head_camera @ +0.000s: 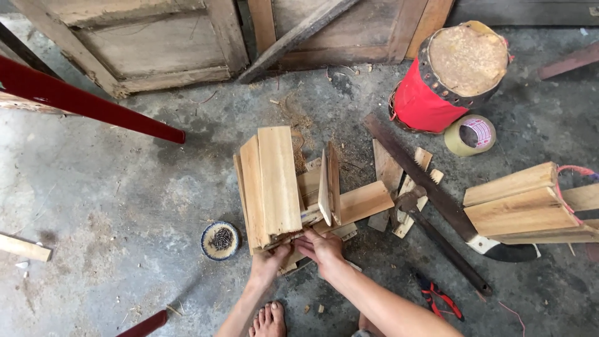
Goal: Assembling a wooden structure by fitting thin slats into a frame and securing them with pliers.
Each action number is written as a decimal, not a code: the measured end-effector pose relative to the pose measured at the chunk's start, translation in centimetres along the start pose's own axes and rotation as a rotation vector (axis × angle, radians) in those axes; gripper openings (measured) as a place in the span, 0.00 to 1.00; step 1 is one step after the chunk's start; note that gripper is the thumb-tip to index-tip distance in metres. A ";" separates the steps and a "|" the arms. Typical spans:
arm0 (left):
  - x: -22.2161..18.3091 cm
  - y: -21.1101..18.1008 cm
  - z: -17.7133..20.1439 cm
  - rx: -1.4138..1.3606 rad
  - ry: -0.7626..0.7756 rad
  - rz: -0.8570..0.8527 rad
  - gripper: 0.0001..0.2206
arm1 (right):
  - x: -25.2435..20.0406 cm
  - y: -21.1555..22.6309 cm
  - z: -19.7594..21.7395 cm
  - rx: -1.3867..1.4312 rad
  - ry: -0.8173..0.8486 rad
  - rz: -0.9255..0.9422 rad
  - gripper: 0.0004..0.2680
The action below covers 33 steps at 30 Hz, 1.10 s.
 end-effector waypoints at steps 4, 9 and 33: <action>0.5 -1.1 0.0 -0.060 0.067 -0.087 0.05 | -0.1 0.3 -0.4 -0.047 0.019 0.028 0.06; 0.5 -0.6 0.4 0.029 -0.026 -0.009 0.07 | 0.8 -0.3 -0.1 -0.113 -0.009 0.021 0.07; -0.5 -2.6 1.7 0.524 -0.220 -0.530 0.21 | 0.7 -0.5 -0.6 -0.179 -0.023 0.052 0.08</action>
Point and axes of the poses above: each hand's wrist, its own x-axis towards the middle knuckle, its own z-axis out of the back of the hand, y = z × x, the point moved 5 cm from there along x, towards the middle knuckle, and after that the axes turned 6 degrees about y, right-handed, at the moved point
